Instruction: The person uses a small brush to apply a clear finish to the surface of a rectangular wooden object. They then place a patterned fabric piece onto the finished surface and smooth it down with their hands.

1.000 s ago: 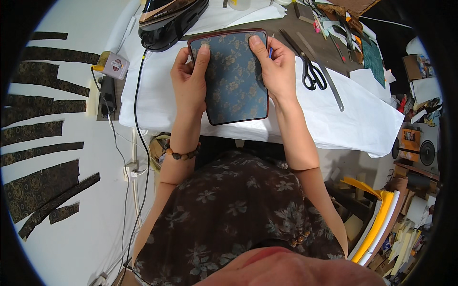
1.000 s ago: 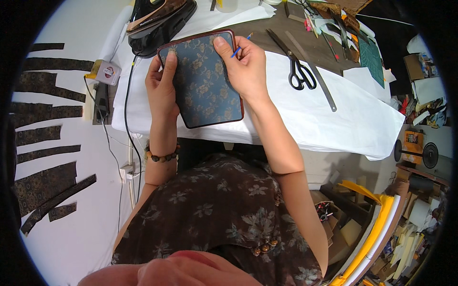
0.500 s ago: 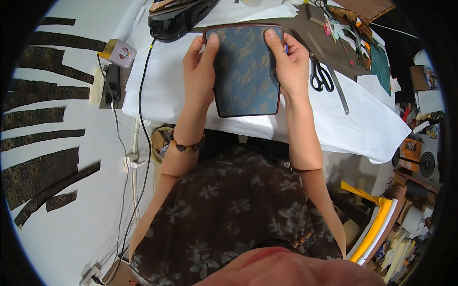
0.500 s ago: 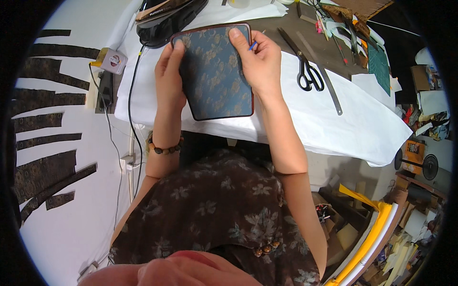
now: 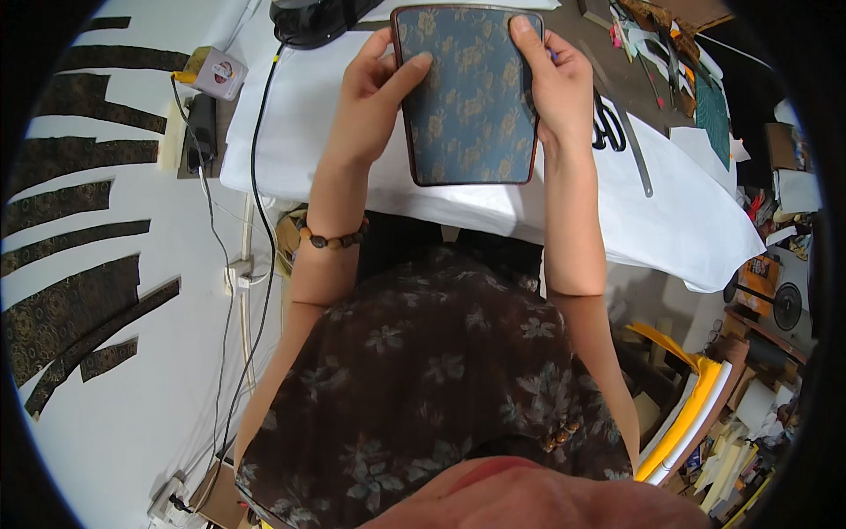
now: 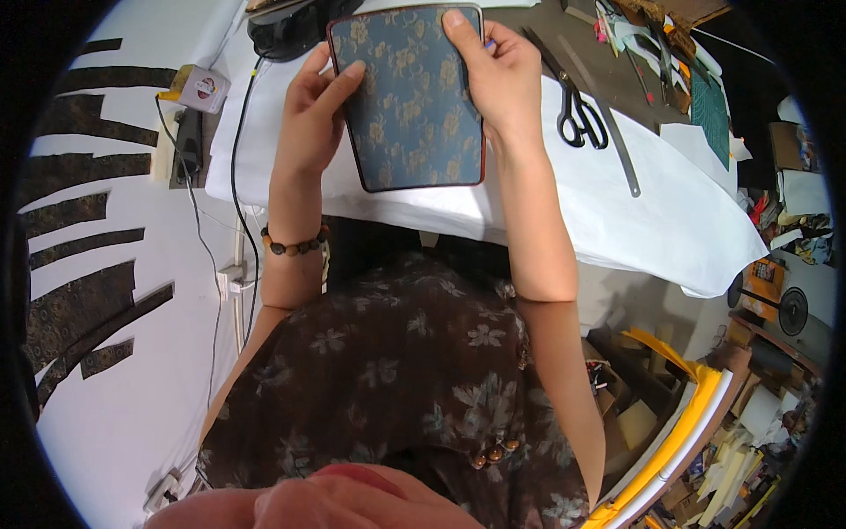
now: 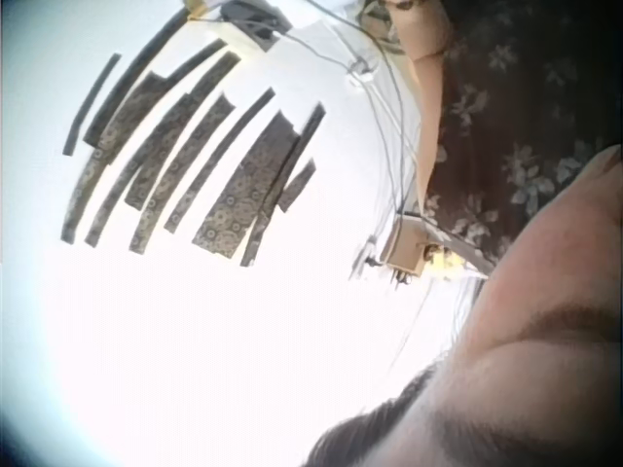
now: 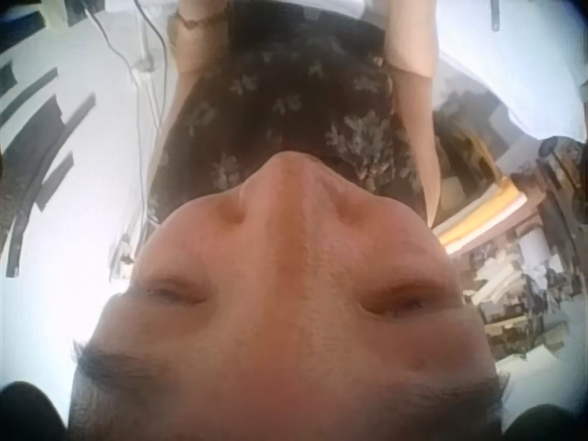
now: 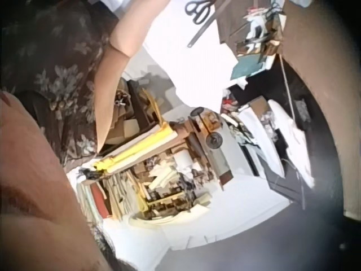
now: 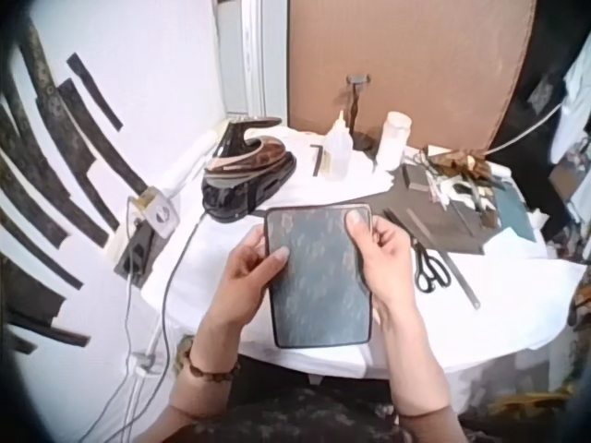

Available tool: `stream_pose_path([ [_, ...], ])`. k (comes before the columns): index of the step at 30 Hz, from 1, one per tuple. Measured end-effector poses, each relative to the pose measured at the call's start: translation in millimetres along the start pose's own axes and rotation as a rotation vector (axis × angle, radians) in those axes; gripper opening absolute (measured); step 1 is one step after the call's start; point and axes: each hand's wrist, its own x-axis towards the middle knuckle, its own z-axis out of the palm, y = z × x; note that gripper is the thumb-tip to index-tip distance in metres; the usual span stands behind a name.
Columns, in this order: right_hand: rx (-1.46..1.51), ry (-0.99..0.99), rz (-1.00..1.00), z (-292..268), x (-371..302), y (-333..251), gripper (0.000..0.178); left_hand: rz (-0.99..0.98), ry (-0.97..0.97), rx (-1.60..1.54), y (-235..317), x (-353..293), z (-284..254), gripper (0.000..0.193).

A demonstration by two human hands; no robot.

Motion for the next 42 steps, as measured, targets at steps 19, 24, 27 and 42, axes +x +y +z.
stream_pose_path([
  [19,0.092,0.087,0.056,-24,26,11,0.03,-0.199,-0.1,-0.108,-17,-13,12,0.045],
  [24,0.11,0.087,0.067,-27,25,9,0.031,-0.209,-0.099,-0.15,-17,-11,17,0.043],
  [27,0.12,0.122,0.053,-29,26,9,0.03,-0.253,-0.063,-0.223,-18,-13,18,0.046],
  [42,0.423,0.393,-0.066,-25,-4,17,0.02,-0.009,0.203,-0.257,-42,-31,63,0.065],
])
